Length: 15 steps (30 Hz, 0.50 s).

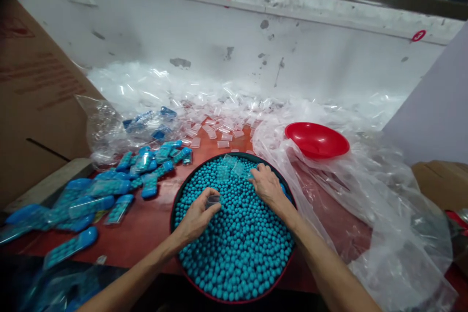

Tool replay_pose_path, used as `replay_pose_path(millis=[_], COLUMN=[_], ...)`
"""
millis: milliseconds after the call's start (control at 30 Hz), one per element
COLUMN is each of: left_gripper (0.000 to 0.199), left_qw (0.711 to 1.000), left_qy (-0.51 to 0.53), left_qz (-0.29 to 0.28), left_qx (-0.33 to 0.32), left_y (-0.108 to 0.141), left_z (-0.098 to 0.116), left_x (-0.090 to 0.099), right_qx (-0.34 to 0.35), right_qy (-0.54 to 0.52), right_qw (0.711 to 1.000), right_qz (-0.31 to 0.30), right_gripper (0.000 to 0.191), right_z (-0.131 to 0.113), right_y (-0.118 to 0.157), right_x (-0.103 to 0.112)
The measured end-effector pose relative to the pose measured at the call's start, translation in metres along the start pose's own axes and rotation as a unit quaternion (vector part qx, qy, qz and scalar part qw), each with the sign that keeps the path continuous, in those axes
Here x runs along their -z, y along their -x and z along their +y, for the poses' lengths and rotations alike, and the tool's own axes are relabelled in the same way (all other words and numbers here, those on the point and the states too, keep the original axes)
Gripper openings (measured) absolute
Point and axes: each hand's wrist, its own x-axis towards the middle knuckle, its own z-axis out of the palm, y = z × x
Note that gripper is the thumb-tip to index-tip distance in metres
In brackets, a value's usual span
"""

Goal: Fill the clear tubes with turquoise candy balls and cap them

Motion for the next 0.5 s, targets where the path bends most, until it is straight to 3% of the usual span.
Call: replay_pose_path(millis=[67,133,200,267,367,433,500], left_gripper=[0.016,0.018,0.018,0.018,0.019,0.024,0.034], left_qw=[1.000,0.999,0.999,0.997,0.983,0.968,0.956], left_qy=[0.013,0.025,0.044,0.077,0.158,0.221,0.275], left_qz=[-0.011,-0.030,-0.025,0.016,0.075,0.074,0.050], left_qx=[-0.024,-0.029,-0.010,0.015,0.060,0.089,0.089], left_y=[0.000,0.000,0.000,0.000,-0.002,-0.003,-0.002], left_z=[0.003,0.005,0.005,0.004,0.000,-0.002,-0.003], left_x=[0.001,0.000,-0.003,-0.007,-0.010,-0.012,-0.014], right_qx=[0.042,0.059,0.050,0.021,-0.060,-0.081,-0.071], right_qy=[-0.184,-0.332,-0.392,-0.432,-0.543,-0.603,-0.620], right_qw=[0.982,0.941,0.918,0.901,0.837,0.793,0.779], right_qz=[0.016,0.013,0.014,0.022,0.007,-0.025,-0.064], right_gripper=[0.029,0.033,0.034,0.031,0.028,0.028,0.026], right_z=[-0.013,-0.030,-0.047,-0.059,-0.065,-0.067,-0.071], right_y=[0.012,0.024,0.034,0.040,0.041,0.040,0.041], right_x=[-0.002,-0.007,-0.015,-0.021,-0.024,-0.023,-0.021])
